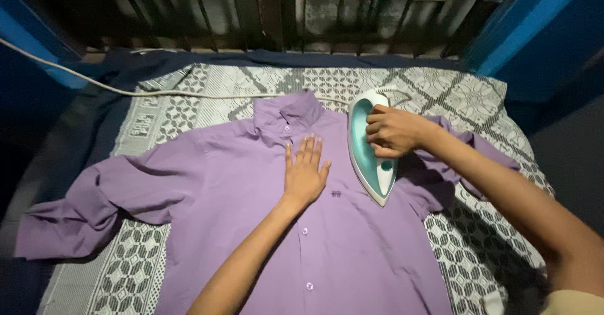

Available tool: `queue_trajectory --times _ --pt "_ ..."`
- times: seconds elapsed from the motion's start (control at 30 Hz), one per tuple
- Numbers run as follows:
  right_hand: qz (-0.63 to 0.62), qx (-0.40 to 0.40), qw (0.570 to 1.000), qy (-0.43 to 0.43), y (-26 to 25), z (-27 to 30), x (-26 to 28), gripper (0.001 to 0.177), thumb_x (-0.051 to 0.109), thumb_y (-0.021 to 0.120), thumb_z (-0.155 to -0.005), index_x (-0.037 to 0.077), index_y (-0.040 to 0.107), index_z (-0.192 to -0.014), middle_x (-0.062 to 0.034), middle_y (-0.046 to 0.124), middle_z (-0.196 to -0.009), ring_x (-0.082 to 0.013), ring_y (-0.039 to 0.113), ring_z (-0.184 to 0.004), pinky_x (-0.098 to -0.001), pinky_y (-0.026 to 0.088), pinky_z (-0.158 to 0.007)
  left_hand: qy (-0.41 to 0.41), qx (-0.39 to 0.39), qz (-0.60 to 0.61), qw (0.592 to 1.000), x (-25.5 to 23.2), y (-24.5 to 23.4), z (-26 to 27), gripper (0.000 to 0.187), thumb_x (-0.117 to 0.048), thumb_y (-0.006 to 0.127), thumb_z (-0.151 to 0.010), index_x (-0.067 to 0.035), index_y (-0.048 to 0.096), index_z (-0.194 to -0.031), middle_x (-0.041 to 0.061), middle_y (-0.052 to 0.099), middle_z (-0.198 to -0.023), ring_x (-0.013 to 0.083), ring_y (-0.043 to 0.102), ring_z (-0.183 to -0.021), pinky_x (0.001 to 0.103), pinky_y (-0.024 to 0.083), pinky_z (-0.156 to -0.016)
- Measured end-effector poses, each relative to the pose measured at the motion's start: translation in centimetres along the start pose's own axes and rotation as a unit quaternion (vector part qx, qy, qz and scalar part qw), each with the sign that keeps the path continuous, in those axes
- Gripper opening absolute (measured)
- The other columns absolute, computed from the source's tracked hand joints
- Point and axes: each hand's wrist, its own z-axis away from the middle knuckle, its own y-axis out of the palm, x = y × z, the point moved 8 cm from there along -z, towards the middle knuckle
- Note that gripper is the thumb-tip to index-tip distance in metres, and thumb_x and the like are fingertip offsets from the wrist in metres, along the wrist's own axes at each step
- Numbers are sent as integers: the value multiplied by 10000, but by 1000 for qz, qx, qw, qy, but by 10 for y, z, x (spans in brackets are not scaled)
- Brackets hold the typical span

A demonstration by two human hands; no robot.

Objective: The person irons a purple long-sleeved shirt laid flat on a patterned surface. They use a handheld electric iron to smooth the front placket, the main body, and the sleeves, frequently adjusting the fabric with their hands to ensure even coverage.

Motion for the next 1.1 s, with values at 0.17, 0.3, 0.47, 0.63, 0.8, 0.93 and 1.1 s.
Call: queue_trajectory --times 0.17,0.3,0.47,0.63,0.8,0.93,1.1 --pt "45 -31 998 -12 -12 14 -14 380 366 541 -832 60 762 -786 -88 736 -850 -259 607 -897 -424 445 -928 -5 16 8 1000 3 3 2 668 -452 436 -1024 -61 368 -1562 134 326 -1644 273 233 -1541 599 29 -1235" --pt "58 24 998 11 -13 9 -10 376 372 551 -850 68 734 -727 -73 710 -787 -255 592 -879 -418 434 -926 4 -2 -10 1000 1 0 2 656 -444 425 -1034 -66 366 -1567 127 330 -1646 263 240 -1545 596 21 -1240" --pt "38 39 999 -1 -14 9 10 351 359 562 -824 76 685 -656 -56 673 -716 -258 579 -841 -414 425 -902 5 -9 -12 1000 2 1 2 649 -432 418 -1028 -72 374 -1566 121 331 -1646 254 242 -1544 594 15 -1236" --pt "54 22 998 13 -20 15 -5 338 354 575 -823 71 678 -670 -66 679 -742 -265 580 -859 -420 431 -868 -1 -6 -18 1000 4 2 0 653 -444 419 -1029 -80 379 -1570 114 328 -1653 243 239 -1551 588 16 -1251" --pt "66 68 995 -9 -6 14 18 391 399 544 -841 68 709 -712 -88 702 -762 -260 597 -898 -428 455 -946 -8 -5 -11 1000 3 1 -1 661 -454 424 -1017 -80 382 -1561 113 335 -1645 243 236 -1544 585 12 -1241" --pt "39 77 994 -67 -3 28 49 430 407 521 -876 65 720 -708 -87 728 -844 -264 590 -901 -451 433 -983 1 -11 -18 1000 5 1 -2 665 -448 423 -1017 -75 377 -1565 111 338 -1650 248 237 -1545 587 7 -1241" --pt "9 69 996 -64 -18 40 41 387 376 557 -834 75 718 -651 -67 747 -890 -272 592 -938 -453 408 -965 -3 -3 -14 1000 6 8 1 662 -445 423 -1029 -56 368 -1562 117 339 -1646 241 238 -1549 587 0 -1243"
